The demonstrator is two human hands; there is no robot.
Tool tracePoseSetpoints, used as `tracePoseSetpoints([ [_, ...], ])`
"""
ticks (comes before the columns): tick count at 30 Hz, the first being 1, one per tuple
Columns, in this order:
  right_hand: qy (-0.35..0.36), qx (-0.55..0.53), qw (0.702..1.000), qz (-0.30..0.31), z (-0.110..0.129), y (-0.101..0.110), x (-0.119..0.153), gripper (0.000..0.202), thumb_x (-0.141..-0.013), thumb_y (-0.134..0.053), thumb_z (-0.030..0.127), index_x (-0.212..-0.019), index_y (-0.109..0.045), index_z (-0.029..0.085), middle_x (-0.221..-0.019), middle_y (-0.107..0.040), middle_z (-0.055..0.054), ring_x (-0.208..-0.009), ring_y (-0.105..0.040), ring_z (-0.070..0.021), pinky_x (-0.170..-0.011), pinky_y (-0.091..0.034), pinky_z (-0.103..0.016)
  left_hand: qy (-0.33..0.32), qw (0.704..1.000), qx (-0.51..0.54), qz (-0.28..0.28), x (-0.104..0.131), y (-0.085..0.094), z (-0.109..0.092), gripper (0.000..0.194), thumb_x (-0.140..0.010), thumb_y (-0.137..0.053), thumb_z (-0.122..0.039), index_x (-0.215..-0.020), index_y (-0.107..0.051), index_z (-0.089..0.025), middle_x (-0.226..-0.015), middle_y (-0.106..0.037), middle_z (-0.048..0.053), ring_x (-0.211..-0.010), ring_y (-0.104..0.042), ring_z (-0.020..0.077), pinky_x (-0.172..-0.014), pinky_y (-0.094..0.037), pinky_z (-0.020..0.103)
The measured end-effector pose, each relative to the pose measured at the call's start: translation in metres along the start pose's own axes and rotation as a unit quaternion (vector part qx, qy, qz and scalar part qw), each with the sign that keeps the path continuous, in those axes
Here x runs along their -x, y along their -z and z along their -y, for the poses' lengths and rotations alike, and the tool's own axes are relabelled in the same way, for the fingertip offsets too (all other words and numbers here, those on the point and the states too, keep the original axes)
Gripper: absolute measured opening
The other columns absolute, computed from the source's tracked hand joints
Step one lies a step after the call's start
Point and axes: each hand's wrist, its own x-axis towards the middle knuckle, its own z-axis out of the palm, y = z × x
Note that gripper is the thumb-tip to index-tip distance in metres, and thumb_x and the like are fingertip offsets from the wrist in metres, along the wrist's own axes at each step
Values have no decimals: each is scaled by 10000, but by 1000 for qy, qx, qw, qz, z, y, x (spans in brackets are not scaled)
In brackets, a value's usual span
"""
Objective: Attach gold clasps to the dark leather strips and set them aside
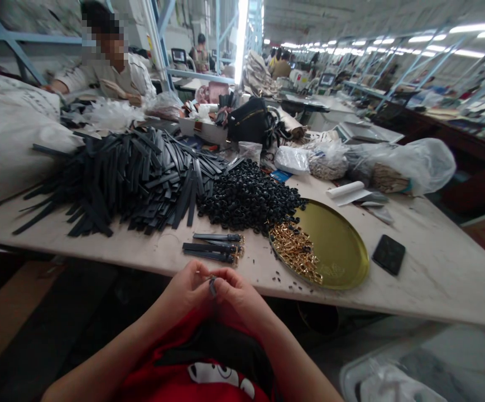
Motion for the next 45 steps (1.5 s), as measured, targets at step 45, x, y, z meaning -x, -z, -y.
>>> tracePoseSetpoints([
  [45, 115, 594, 796, 6, 12, 30, -18, 37, -771, -498, 176, -756, -527, 193, -707, -540, 3, -649, -474, -126, -586, -344, -237, 80, 976, 3, 202, -25, 13, -3, 251, -773, -485, -217, -993, -580, -143, -905, -660, 53, -799, -599, 177, -712, -462, 285],
])
